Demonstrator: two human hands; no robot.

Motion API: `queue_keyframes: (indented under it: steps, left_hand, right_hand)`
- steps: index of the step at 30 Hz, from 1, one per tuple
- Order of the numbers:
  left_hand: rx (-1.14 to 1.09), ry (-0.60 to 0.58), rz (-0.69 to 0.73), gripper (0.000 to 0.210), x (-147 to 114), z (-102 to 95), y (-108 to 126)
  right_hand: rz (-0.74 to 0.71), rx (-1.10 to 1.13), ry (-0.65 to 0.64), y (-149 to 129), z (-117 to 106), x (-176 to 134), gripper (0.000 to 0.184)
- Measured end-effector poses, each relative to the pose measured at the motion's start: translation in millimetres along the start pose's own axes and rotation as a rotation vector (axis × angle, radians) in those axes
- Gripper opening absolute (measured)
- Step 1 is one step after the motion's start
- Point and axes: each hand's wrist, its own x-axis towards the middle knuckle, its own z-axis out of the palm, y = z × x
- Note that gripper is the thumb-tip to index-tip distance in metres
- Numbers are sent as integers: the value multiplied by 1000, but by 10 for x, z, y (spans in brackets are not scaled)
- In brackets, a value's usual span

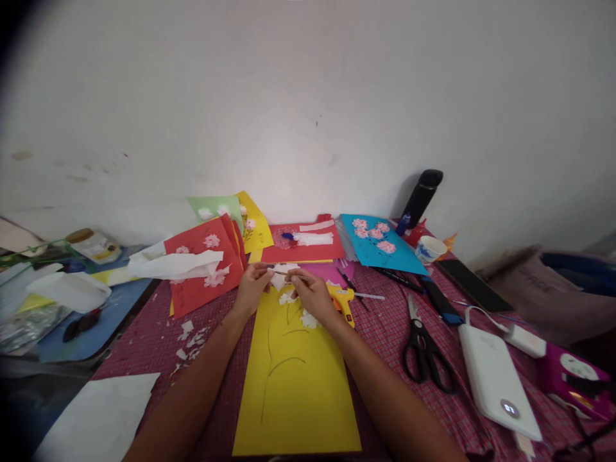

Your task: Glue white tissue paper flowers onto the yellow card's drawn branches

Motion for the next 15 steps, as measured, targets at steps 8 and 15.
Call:
queue_keyframes:
  steps: [8, 15]
  left_hand:
    - [155, -50, 40, 30, -53, -18, 38]
    - [-15, -147, -25, 34, -117, -3, 69]
  right_hand:
    - [19, 23, -6, -50, 5, -11, 34]
    - [14, 4, -17, -71, 16, -25, 35]
